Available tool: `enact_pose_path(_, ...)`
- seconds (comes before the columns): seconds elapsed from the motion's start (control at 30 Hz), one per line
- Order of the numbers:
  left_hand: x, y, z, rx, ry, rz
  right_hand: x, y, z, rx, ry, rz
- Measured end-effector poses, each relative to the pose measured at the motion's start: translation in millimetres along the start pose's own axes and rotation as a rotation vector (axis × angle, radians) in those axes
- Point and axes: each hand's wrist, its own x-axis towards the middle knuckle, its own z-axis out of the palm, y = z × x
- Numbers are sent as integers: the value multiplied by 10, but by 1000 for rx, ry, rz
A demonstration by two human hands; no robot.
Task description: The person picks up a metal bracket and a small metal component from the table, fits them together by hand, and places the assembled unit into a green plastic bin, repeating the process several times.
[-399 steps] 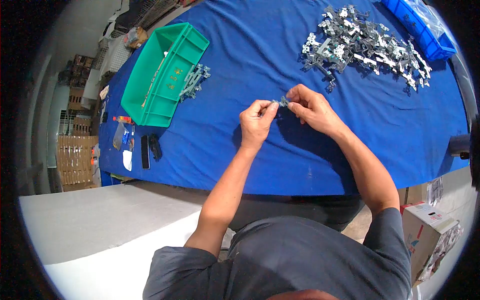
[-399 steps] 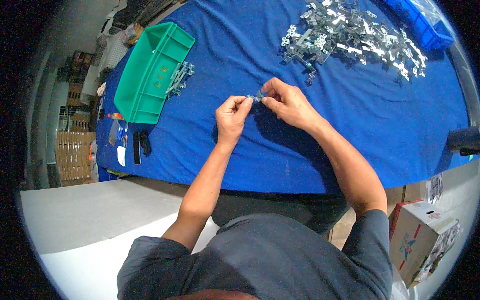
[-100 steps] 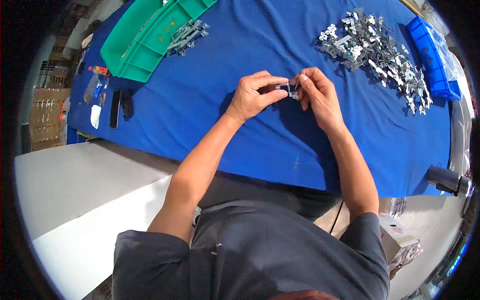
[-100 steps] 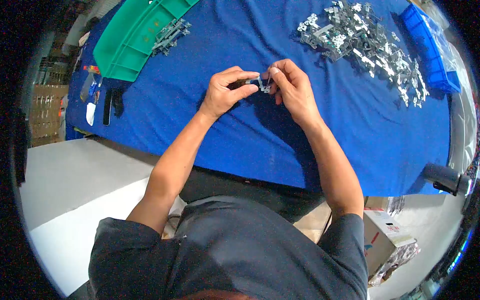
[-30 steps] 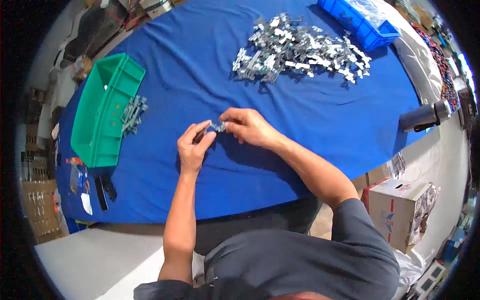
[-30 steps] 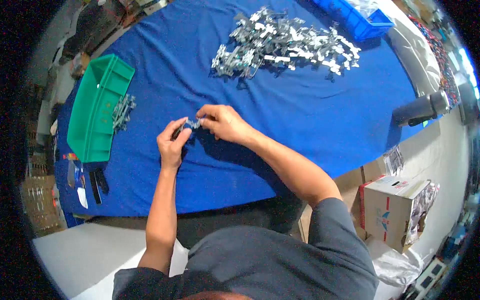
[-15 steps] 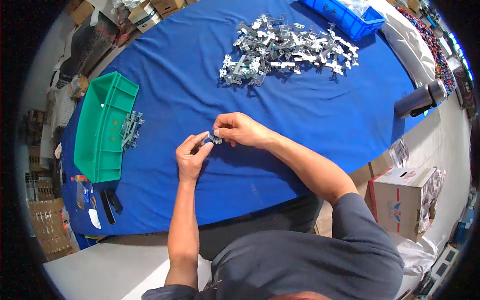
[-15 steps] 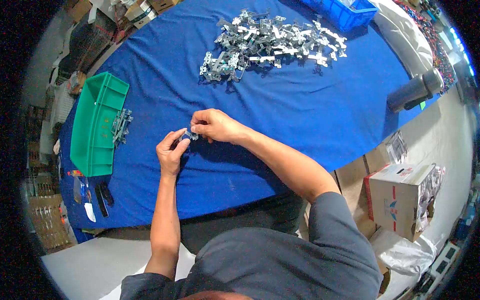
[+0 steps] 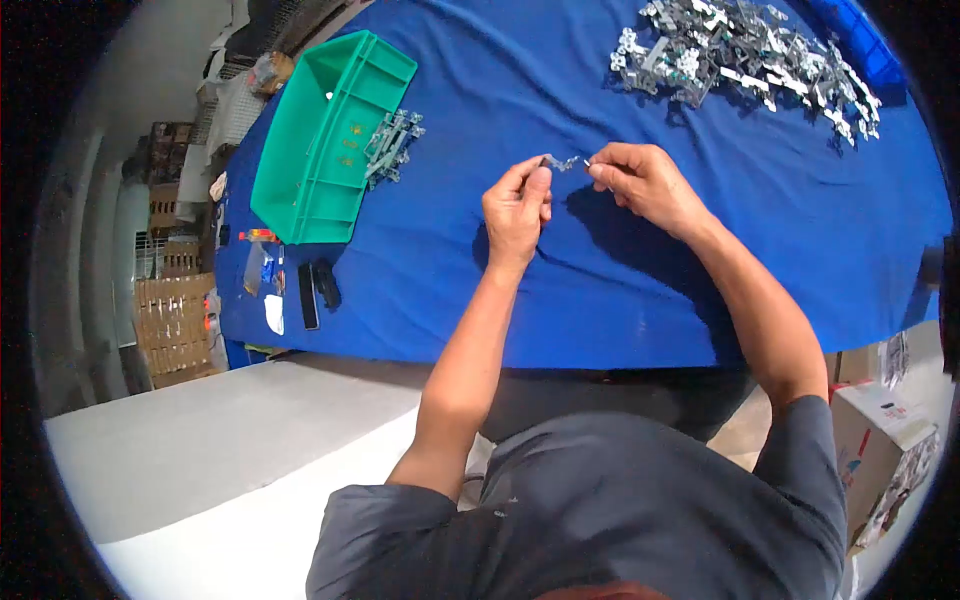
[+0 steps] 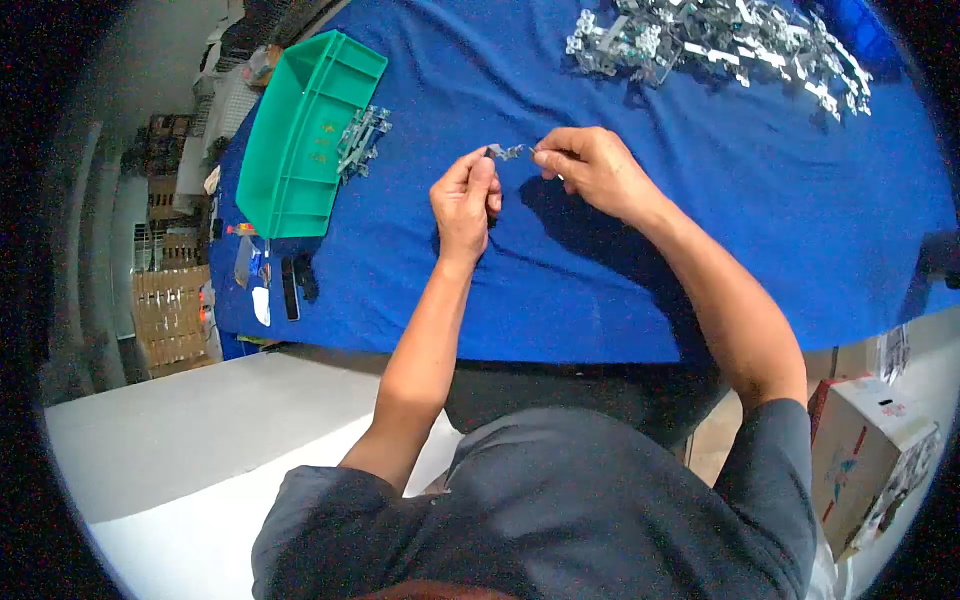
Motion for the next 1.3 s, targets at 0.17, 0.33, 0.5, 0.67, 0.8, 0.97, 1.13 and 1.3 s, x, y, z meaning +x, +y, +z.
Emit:
enact_pose_path(0.17,6,20,36,36,-50,6,24,95,-3,3,-2,-30)
enact_pose_path(0.33,-10,21,23,129,-87,80,17,82,-3,-85,13,-86)
enact_pose_path(0.5,-18,18,40,121,-126,110,17,57,-24,196,-45,17)
enact_pose_path(0.67,-18,22,17,180,-193,116,70,147,-39,138,-112,2)
enact_pose_path(0.8,-27,79,44,227,-202,127,47,133,12,116,49,-100)
enact_pose_path(0.97,-34,95,35,268,-147,165,27,19,-55,207,68,35)
enact_pose_path(1.13,-27,21,22,91,-29,122,55,26,-99,247,134,40)
enact_pose_path(1.3,-13,-31,-41,37,-12,33,-8,6,-7,29,-78,56)
